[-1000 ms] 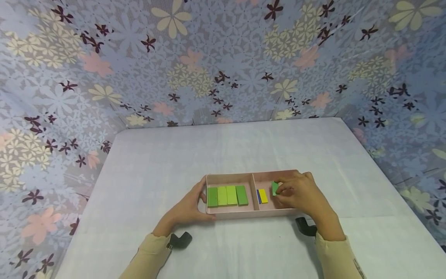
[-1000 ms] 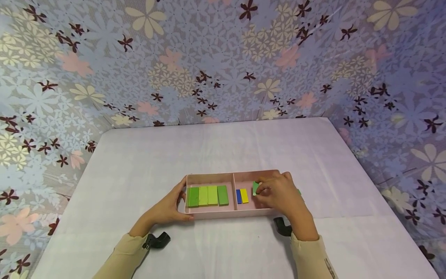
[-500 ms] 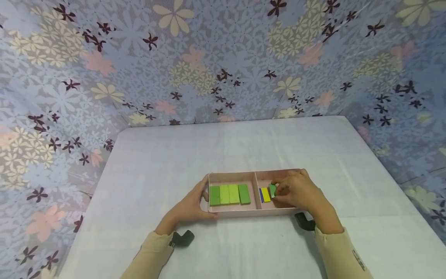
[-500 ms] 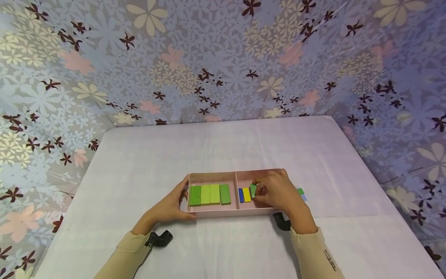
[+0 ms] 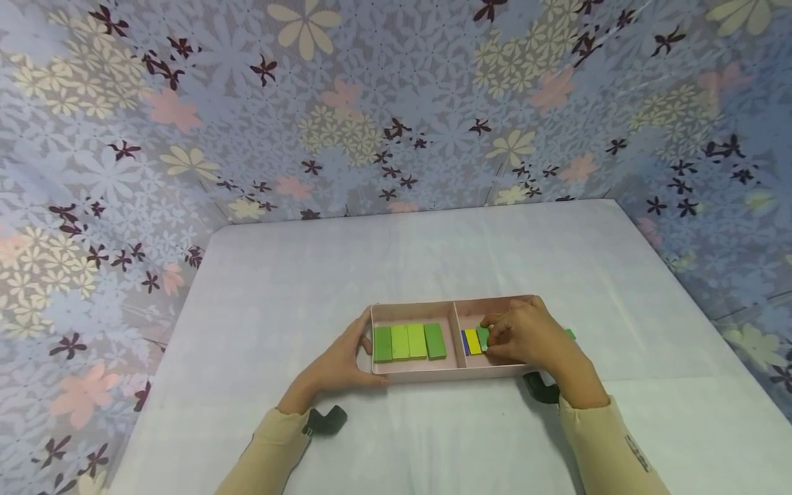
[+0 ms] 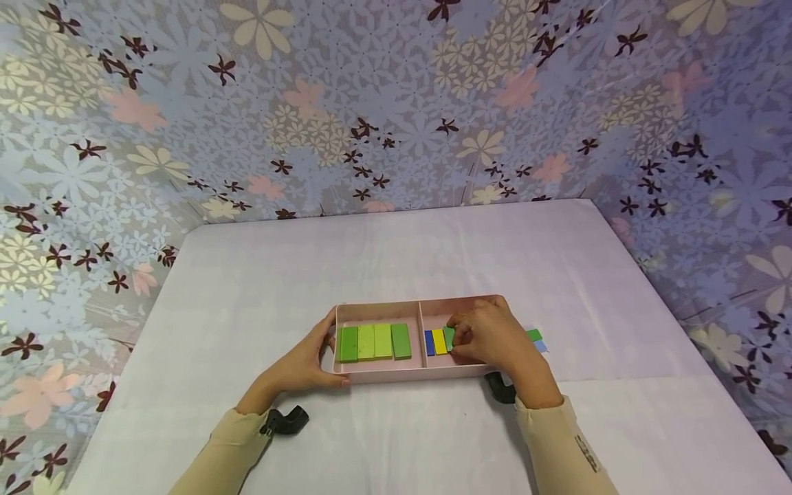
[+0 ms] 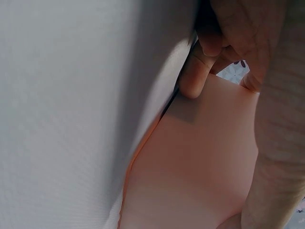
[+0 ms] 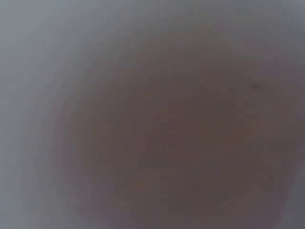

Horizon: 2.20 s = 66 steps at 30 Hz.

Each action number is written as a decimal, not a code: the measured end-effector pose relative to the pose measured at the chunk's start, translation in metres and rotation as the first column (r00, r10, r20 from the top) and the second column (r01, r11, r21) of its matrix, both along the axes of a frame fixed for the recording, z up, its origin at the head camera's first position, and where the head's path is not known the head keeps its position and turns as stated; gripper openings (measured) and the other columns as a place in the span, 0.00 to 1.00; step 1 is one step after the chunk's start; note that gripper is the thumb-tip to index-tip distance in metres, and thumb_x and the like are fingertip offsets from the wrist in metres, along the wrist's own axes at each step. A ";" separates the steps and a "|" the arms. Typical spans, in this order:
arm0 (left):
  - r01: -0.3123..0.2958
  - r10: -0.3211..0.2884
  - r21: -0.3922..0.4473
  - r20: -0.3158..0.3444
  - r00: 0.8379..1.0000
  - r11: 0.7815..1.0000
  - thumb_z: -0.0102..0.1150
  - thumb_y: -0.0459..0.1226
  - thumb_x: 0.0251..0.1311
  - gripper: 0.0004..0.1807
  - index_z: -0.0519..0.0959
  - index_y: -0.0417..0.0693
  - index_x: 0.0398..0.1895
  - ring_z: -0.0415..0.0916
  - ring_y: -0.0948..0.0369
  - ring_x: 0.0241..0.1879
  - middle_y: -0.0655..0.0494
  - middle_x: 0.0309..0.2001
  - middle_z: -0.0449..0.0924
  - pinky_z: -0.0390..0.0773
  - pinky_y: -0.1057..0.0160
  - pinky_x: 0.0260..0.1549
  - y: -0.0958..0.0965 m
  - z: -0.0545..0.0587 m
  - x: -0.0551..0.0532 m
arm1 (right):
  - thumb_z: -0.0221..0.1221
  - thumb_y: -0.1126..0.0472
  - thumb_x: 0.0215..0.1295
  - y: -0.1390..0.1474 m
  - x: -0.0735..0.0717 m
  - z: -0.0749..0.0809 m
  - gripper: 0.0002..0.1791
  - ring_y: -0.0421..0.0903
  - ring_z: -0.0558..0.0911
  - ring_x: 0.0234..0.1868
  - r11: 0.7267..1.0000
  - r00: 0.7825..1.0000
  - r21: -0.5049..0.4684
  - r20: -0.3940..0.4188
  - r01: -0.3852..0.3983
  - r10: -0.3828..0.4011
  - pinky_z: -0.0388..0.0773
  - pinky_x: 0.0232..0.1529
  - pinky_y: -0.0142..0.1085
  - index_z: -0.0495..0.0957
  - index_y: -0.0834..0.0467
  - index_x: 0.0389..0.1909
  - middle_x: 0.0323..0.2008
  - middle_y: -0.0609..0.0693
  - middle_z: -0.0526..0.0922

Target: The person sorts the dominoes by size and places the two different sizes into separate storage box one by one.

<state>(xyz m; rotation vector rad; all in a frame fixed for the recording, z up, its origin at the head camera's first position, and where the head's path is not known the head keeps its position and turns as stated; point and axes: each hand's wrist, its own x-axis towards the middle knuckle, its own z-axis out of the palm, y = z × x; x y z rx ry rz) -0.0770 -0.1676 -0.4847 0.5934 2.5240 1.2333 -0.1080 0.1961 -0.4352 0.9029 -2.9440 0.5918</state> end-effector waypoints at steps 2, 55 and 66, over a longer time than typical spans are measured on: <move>-0.002 0.002 0.006 0.002 1.000 1.000 0.75 0.60 0.33 0.72 0.34 0.62 0.76 0.67 0.64 0.39 0.62 0.42 0.70 0.68 0.64 0.37 0.000 0.000 0.000 | 0.76 0.53 0.39 -0.001 0.000 -0.001 0.13 0.36 0.71 0.33 1.000 1.000 0.009 0.009 0.009 -0.009 0.55 0.50 0.49 0.80 0.36 0.13 0.35 0.35 0.85; -0.004 0.003 -0.008 -0.002 1.000 1.000 0.75 0.60 0.34 0.71 0.35 0.60 0.76 0.68 0.65 0.40 0.62 0.43 0.68 0.68 0.63 0.40 0.003 0.004 0.005 | 0.71 0.51 0.49 0.021 0.014 0.012 0.10 0.38 0.65 0.34 0.989 0.963 -0.069 -0.229 0.130 -0.142 0.48 0.35 0.44 0.86 0.46 0.34 0.38 0.36 0.84; 0.005 -0.005 0.000 -0.013 1.000 1.000 0.74 0.60 0.35 0.71 0.34 0.62 0.76 0.68 0.64 0.40 0.61 0.43 0.69 0.69 0.64 0.38 0.002 0.003 0.006 | 0.68 0.57 0.47 0.044 0.023 0.014 0.10 0.42 0.66 0.39 0.969 0.935 -0.086 -0.253 0.234 -0.248 0.49 0.36 0.46 0.84 0.45 0.33 0.40 0.39 0.81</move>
